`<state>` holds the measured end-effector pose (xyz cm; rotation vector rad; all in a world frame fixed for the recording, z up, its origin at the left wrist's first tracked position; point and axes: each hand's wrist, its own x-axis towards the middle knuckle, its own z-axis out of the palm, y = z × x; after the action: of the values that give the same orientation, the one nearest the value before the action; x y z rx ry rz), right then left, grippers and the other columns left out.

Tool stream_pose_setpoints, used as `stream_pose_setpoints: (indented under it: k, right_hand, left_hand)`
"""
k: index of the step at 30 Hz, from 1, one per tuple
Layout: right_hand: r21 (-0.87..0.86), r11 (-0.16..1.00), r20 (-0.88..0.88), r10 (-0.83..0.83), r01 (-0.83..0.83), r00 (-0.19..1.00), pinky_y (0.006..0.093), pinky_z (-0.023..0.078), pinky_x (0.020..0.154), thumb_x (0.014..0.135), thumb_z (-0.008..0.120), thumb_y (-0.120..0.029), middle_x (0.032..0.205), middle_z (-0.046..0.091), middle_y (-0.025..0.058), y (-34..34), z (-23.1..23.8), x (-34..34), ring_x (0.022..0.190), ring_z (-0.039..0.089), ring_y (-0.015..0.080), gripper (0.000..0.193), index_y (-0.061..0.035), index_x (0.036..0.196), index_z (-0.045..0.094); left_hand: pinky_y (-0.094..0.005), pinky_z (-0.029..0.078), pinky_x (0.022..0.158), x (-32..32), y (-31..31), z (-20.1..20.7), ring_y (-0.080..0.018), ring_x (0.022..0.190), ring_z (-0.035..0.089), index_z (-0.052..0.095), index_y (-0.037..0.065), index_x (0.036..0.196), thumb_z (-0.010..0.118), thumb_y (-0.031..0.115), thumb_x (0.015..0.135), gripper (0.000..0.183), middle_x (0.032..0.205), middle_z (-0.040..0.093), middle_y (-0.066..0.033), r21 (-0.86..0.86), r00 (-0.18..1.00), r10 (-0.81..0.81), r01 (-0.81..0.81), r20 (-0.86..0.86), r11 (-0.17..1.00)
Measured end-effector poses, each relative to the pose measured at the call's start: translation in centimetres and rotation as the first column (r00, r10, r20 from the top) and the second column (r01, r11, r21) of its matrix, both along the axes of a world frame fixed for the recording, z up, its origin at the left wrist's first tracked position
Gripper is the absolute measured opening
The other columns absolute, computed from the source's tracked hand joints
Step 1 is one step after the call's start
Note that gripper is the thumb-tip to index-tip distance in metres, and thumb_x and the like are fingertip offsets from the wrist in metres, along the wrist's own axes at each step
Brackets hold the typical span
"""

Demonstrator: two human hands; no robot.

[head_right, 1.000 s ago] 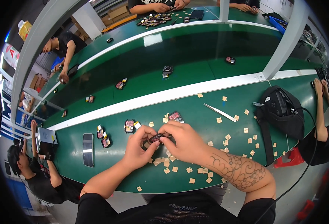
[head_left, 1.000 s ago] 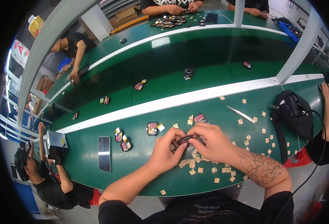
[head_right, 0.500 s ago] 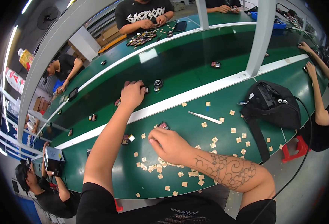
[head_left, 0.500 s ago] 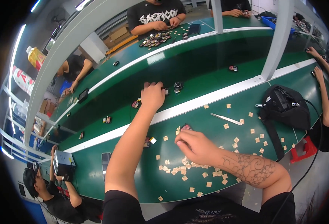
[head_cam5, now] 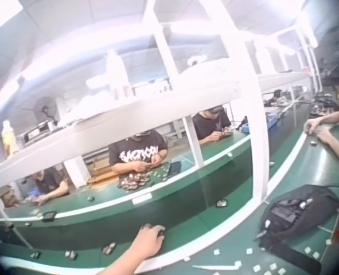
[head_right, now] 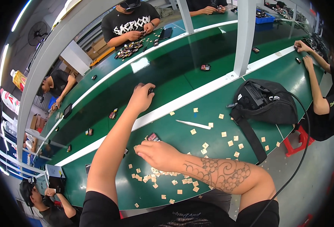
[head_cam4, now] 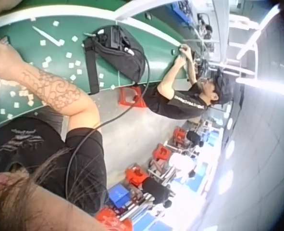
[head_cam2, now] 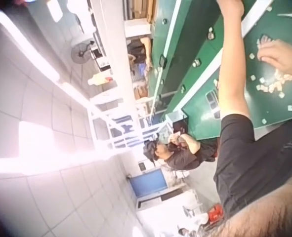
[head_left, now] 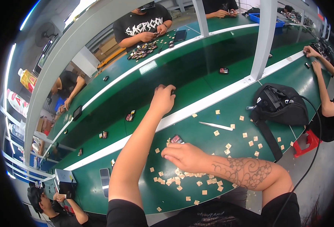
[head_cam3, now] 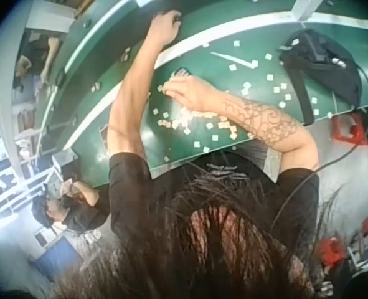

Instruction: Assemble small electronic components by attaching small yellow tabs to electronic parts.

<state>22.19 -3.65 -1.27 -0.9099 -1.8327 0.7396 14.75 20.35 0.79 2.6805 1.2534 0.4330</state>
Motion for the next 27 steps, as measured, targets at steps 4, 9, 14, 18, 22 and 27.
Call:
stream_pose_setpoints:
  k: [4, 9, 14, 18, 22, 27]
  right_hand:
    - [-0.027, 0.999, -0.016, 0.032, -0.032, 0.999, 0.0483, 0.054, 0.079, 0.109, 0.058, -0.016, 0.099, 0.063, 0.0126, -0.2, 0.2, 0.2, 0.089, 0.067, 0.0373, 0.015, -0.0073, 0.119, 0.066]
    - [0.062, 0.995, -0.141, -0.066, 0.075, 0.988, 0.0458, 0.056, 0.077, 0.102, 0.062, -0.004, 0.105, 0.061, 0.0142, -0.5, 0.4, -0.1, 0.087, 0.067, 0.0367, 0.015, -0.0038, 0.116, 0.066]
    - [0.091, 0.989, -0.119, -0.106, 0.117, 0.987, 0.0415, 0.056, 0.074, 0.096, 0.064, 0.006, 0.104, 0.057, 0.0133, -0.3, 1.6, -0.6, 0.084, 0.066, 0.0309, 0.023, -0.0017, 0.118, 0.068]
    - [0.114, 0.989, 0.056, -0.104, 0.097, 0.993, 0.0386, 0.057, 0.072, 0.096, 0.068, 0.005, 0.1, 0.053, 0.0109, 0.0, 1.5, 0.0, 0.082, 0.065, 0.0283, 0.025, -0.0037, 0.119, 0.07]
    - [0.076, 0.994, 0.205, -0.088, 0.074, 0.975, 0.0399, 0.057, 0.069, 0.095, 0.069, 0.003, 0.099, 0.053, 0.0097, -0.1, 2.2, 0.0, 0.079, 0.066, 0.0275, 0.026, -0.0054, 0.12, 0.071]
    - [0.007, 1.0, 0.541, -0.018, 0.017, 0.841, 0.0415, 0.058, 0.066, 0.092, 0.074, -0.005, 0.099, 0.057, 0.0081, -1.2, 3.4, -0.2, 0.082, 0.069, 0.0297, 0.03, -0.0094, 0.121, 0.068]
  left_hand:
    - [-0.0434, 0.055, 0.097, -3.8, -5.9, 2.1, -0.0332, 0.111, 0.064, 0.069, 0.006, 0.126, 0.073, 0.007, 0.095, 0.031, 0.118, 0.064, -0.0182, -0.106, 0.928, -0.118, 0.164, 0.352, 0.981]
    - [-0.0354, 0.06, 0.087, -11.1, -14.5, 2.3, -0.0221, 0.106, 0.068, 0.069, 0.003, 0.12, 0.08, -0.005, 0.087, 0.036, 0.119, 0.065, -0.0121, -0.325, 0.84, 0.014, 0.195, 0.543, 0.925]
    - [-0.0322, 0.063, 0.091, -15.9, -20.1, 0.9, -0.0221, 0.108, 0.07, 0.071, 0.002, 0.112, 0.087, -0.005, 0.082, 0.035, 0.126, 0.063, -0.0133, -0.369, 0.852, 0.058, 0.163, 0.52, 0.915]
    - [-0.0373, 0.058, 0.095, -16.2, -20.9, 0.6, -0.0299, 0.115, 0.067, 0.065, 0.005, 0.127, 0.085, -0.001, 0.085, 0.047, 0.125, 0.06, -0.0132, -0.392, 0.895, -0.012, 0.207, 0.447, 0.896]
    - [-0.0407, 0.056, 0.099, -16.5, -21.2, 0.2, -0.0359, 0.119, 0.063, 0.061, 0.006, 0.137, 0.083, 0.002, 0.087, 0.056, 0.124, 0.059, -0.0144, -0.331, 0.89, -0.059, 0.229, 0.452, 0.915]
    - [-0.042, 0.056, 0.096, -17.3, -21.6, -0.2, -0.0351, 0.111, 0.063, 0.058, 0.008, 0.144, 0.086, 0.003, 0.084, 0.066, 0.121, 0.06, -0.0133, -0.284, 0.893, -0.101, 0.244, 0.438, 0.927]
